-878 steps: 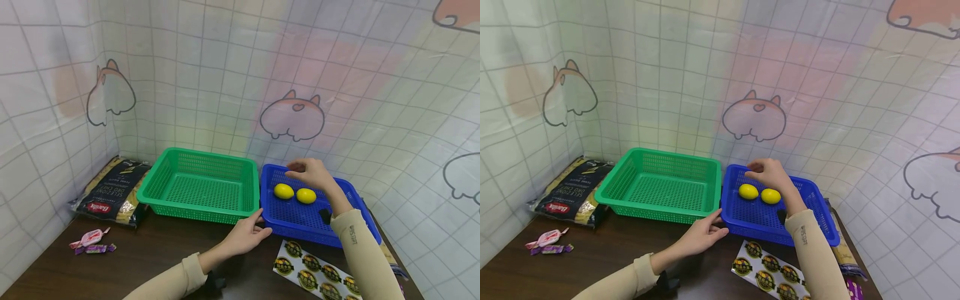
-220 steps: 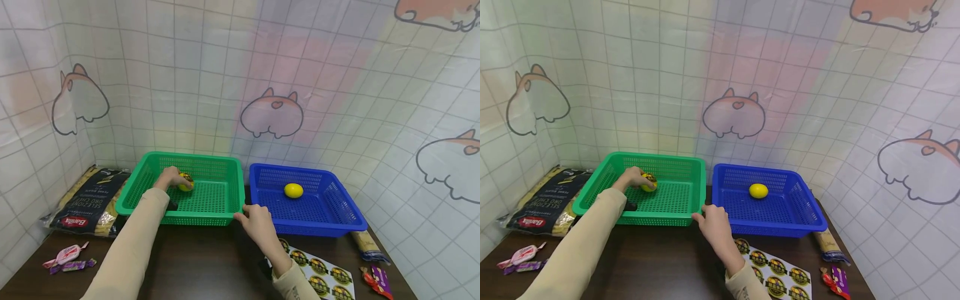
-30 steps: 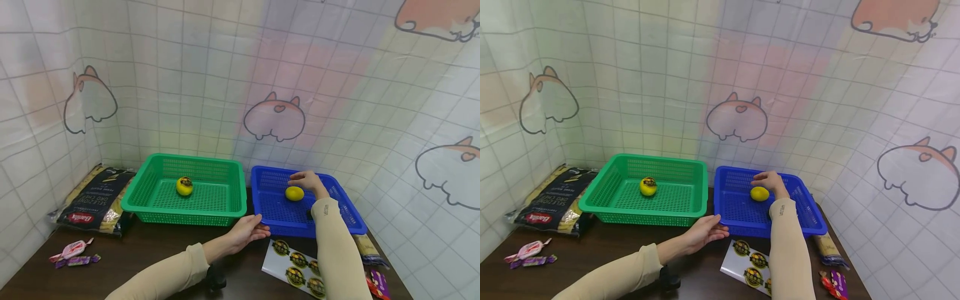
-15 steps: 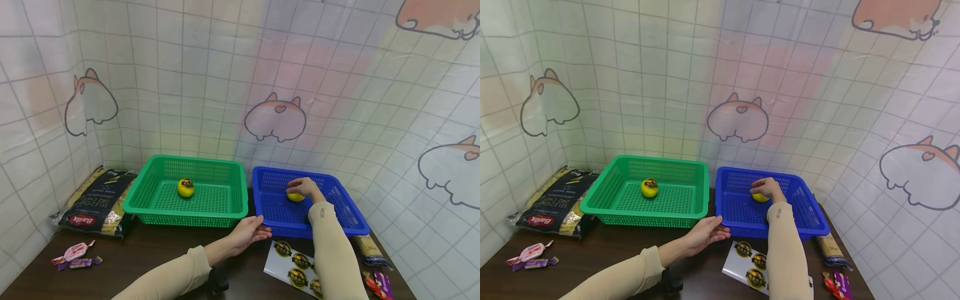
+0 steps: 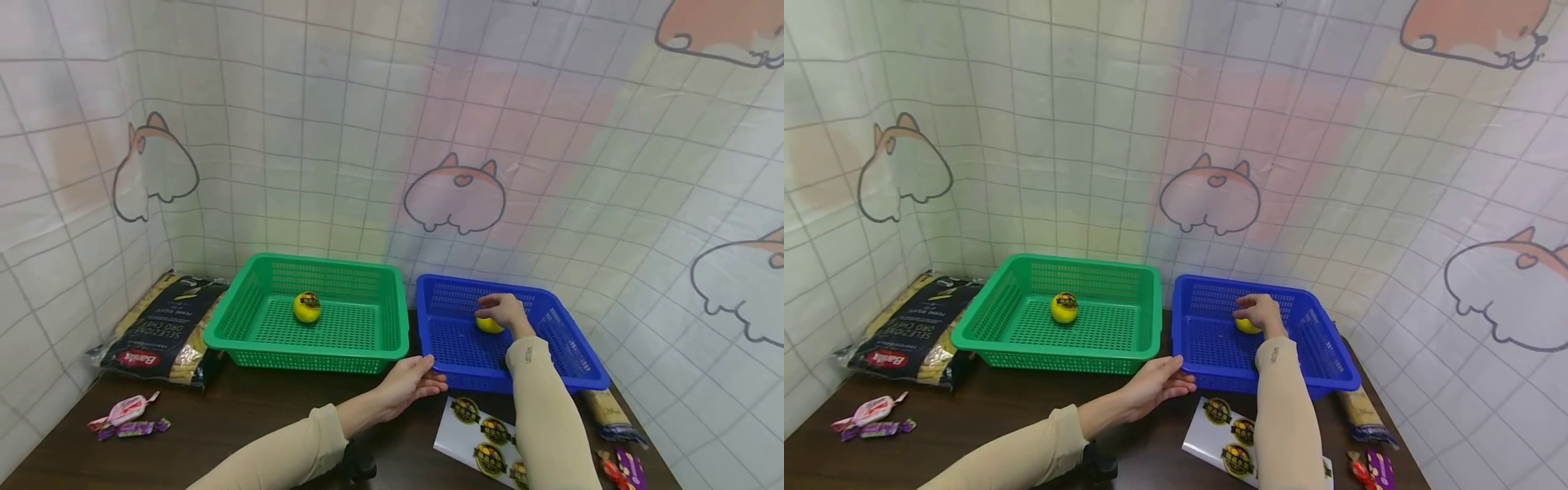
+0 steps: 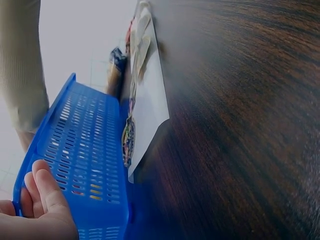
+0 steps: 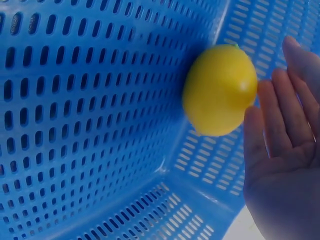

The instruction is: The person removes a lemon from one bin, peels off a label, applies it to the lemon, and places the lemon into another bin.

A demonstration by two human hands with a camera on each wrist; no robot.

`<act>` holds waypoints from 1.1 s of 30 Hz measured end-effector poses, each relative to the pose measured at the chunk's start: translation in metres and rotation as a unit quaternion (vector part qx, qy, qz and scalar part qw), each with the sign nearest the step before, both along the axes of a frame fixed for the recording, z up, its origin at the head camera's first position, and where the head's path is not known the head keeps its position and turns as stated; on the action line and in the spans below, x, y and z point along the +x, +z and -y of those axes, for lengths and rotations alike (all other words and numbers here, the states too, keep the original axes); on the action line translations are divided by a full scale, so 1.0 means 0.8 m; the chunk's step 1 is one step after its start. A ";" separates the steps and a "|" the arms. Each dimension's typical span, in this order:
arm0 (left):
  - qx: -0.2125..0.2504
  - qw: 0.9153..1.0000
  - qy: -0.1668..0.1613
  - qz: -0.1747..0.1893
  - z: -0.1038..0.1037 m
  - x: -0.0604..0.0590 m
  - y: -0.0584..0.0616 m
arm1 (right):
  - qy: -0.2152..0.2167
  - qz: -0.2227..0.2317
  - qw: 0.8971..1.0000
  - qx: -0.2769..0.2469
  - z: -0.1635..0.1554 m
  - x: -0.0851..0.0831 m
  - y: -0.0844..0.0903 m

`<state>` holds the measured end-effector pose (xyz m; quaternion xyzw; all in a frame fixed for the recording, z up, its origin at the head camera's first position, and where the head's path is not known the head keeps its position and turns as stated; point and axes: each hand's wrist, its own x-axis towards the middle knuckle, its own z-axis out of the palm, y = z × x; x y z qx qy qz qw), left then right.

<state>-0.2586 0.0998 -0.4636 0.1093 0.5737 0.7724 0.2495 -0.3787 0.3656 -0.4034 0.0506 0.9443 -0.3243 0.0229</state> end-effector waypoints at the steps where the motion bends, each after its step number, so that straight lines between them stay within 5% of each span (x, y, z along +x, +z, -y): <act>1: 0.001 1.000 0.000 -0.002 0.000 0.000 0.000 | -0.003 -0.002 1.000 -0.002 -0.001 0.000 -0.001; 8: 0.003 1.000 0.003 -0.005 0.000 0.001 0.003 | -0.026 -0.016 1.000 0.005 -0.007 0.005 0.000; 20: 0.007 1.000 -0.001 -0.002 -0.002 0.000 -0.001 | -0.030 0.047 0.996 0.066 -0.021 -0.007 -0.001; 33: 0.004 1.000 0.005 -0.006 -0.001 0.000 -0.002 | 0.028 0.134 0.989 0.057 -0.022 -0.014 -0.011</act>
